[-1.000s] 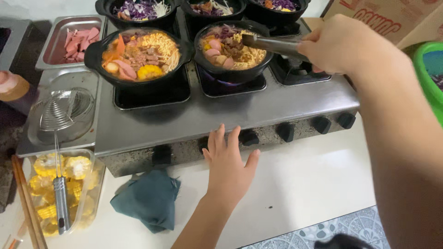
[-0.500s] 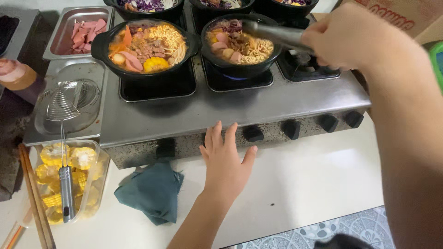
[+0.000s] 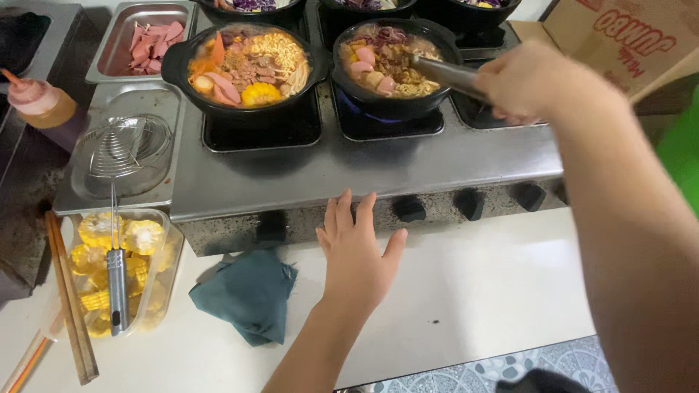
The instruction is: The person stirs two pots of noodles with tongs, then uses tongs to transfer each pot onto a serving tray. They garnish the dishes with herbs and wipe the countertop with a cloth. Finally, they handle a red cabbage on a cutting board.
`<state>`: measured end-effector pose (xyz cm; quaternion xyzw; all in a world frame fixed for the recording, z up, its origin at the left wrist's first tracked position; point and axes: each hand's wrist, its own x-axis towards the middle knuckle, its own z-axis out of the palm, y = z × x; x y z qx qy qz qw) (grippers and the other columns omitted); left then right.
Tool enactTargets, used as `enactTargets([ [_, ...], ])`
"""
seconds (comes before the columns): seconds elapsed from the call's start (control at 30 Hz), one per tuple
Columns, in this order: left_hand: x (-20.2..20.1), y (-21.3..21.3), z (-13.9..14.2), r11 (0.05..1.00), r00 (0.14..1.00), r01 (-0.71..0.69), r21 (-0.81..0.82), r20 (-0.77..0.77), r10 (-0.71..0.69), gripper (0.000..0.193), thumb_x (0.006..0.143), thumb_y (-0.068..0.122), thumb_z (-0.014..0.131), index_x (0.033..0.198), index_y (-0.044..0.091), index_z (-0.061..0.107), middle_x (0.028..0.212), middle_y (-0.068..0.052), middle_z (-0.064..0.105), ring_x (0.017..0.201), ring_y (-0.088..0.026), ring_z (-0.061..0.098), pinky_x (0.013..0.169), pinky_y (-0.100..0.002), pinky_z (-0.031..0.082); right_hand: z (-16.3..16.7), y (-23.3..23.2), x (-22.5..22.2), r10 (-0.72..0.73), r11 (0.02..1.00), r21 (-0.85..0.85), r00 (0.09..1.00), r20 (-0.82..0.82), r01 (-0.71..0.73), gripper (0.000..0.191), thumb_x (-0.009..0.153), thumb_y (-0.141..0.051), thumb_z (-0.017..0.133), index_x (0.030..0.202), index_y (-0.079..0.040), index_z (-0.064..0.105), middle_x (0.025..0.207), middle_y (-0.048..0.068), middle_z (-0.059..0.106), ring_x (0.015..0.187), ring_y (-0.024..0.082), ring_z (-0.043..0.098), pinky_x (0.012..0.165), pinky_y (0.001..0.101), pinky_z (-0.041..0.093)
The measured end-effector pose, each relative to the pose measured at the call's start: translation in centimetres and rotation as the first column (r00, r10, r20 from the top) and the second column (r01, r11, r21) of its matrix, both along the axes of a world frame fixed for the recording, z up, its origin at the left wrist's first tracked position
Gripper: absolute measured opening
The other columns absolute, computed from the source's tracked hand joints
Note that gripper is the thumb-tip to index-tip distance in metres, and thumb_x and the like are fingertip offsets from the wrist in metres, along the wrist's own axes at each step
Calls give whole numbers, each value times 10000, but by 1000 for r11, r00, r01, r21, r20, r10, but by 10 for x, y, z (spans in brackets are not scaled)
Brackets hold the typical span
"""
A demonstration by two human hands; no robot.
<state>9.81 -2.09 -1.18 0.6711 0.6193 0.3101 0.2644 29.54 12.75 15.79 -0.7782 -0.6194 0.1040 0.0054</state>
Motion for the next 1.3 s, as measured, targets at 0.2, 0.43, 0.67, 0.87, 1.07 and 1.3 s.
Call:
enactTargets([
  [0.2,3,-4,1,1000,1000,-2,-2,28,2,699,893,369,714,1464,84,431,1583,-247,252,1507,-440,139,1144,-699,124,29,1,14,-20,987,161,1000,-15,22,341,1063,-329,547,1062,-81,781,747,98,699,580,197,587,574,381,499],
  [0.43,-2,-3,1,1000,999,-26,12,32,26,707,888,366,715,1467,81,426,1581,-252,253,1503,-451,137,1135,-709,127,-26,31,-5,236,942,224,967,93,-251,302,1032,-356,573,1177,-186,776,885,141,732,792,321,677,731,457,534],
  [0.67,-5,-2,1,999,998,-42,7,40,41,708,890,364,717,1473,90,425,1577,-249,249,1498,-457,142,1138,-708,117,-13,18,-2,137,980,132,984,110,-151,366,985,-364,590,1332,-304,690,855,142,734,810,303,694,752,453,522],
  [0.87,-3,-2,0,999,999,-46,27,26,45,702,879,369,725,1457,92,439,1573,-241,259,1489,-456,163,1138,-706,123,21,3,5,36,992,115,986,160,-55,325,1027,-291,524,1255,-258,754,703,119,677,632,272,632,622,438,514],
  [1.07,-2,-4,-4,998,999,-24,61,45,21,711,901,369,719,1470,62,424,1572,-274,259,1483,-480,163,1126,-721,129,1,-1,3,55,994,83,977,205,-73,301,1027,-341,551,1254,-304,745,704,110,664,627,258,640,629,439,526],
  [1.3,-2,-5,-5,998,999,-23,53,26,22,716,895,379,713,1473,69,425,1575,-269,264,1491,-482,154,1133,-717,123,12,12,26,57,992,105,995,82,-66,305,1066,-314,559,1060,-109,785,702,109,700,543,215,600,553,370,516],
])
